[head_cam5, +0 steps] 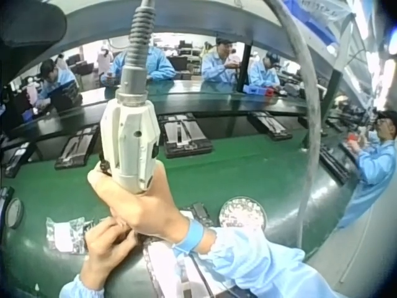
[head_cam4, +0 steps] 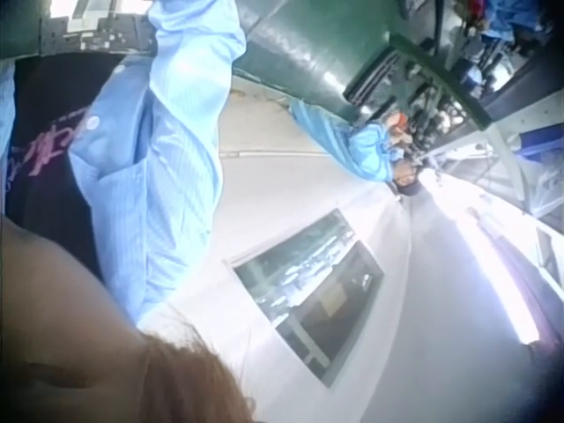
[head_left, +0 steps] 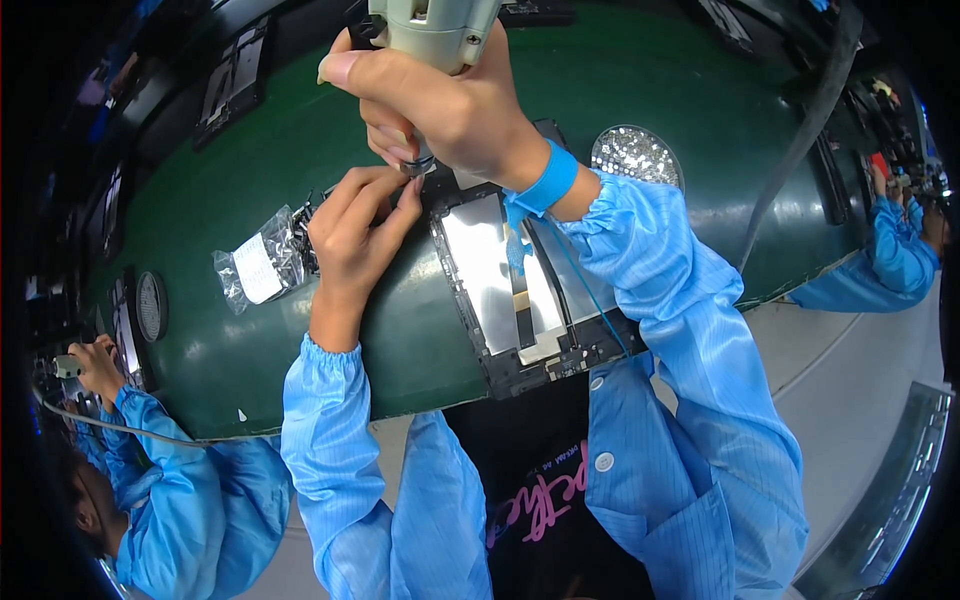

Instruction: The person assembles electronic components by driving screws into a screen module and a tablet chassis using an electric screwdriver.

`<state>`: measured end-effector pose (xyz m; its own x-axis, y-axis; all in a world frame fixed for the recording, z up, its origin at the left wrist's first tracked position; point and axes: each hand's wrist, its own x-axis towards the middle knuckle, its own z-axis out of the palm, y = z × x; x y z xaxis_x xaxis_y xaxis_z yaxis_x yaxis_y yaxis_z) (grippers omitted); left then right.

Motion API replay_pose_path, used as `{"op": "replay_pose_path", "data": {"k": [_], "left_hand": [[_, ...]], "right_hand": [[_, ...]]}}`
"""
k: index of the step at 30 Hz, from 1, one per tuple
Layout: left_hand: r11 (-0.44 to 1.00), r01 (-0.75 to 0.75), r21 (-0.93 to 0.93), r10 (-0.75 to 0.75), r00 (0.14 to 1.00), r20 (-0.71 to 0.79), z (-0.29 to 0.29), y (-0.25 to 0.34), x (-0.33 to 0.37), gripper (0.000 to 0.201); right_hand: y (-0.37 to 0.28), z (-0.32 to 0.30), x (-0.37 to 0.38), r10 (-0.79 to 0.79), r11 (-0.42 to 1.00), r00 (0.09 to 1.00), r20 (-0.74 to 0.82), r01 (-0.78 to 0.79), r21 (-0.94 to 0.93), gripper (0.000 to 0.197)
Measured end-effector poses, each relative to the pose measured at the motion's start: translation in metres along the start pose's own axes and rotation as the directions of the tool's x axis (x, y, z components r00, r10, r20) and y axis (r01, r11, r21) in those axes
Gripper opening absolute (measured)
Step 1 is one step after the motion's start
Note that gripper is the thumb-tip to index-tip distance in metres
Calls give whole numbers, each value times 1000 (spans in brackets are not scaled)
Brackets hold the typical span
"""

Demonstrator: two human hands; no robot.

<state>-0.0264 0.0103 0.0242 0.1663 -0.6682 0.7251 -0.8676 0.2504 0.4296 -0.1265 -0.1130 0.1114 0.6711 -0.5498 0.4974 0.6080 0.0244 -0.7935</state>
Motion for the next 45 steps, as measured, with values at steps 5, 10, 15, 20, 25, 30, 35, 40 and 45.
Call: {"op": "replay_pose_path", "data": {"k": [5,10,15,20,25,30,35,40,45], "left_hand": [[1000,0,-10,0,1000,10,-1,1,1,14],[999,30,-32,-30,999,18,0,-1,-1,14],[999,37,-22,-36,999,27,-1,-1,0,14],[998,62,-32,-61,998,24,-1,-2,0,13],[994,79,-72,-78,997,23,1,-2,-1,13],[990,105,-93,-101,994,42,0,-1,-1,13],[990,86,-112,-82,996,37,2,-3,0,12],[986,76,-151,-73,997,25,2,-2,0,15],[984,111,-138,-106,994,40,1,0,1,16]], "right_hand": [[-2,1,1,17,1000,1000,-16,-17,25,9],[0,1,1,8,998,999,-33,-6,56,8],[-1,-1,2,11,999,1000,-21,-10,31,8],[0,0,2,-3,999,1000,-27,5,44,7],[-2,1,2,-29,999,999,-32,30,30,7],[-3,3,1,9,999,999,-47,-7,49,5],[-6,2,-1,81,994,996,-46,-77,81,4],[1,3,0,45,997,998,-53,-41,63,3],[-4,2,-1,94,989,995,-24,-91,113,4]]}}
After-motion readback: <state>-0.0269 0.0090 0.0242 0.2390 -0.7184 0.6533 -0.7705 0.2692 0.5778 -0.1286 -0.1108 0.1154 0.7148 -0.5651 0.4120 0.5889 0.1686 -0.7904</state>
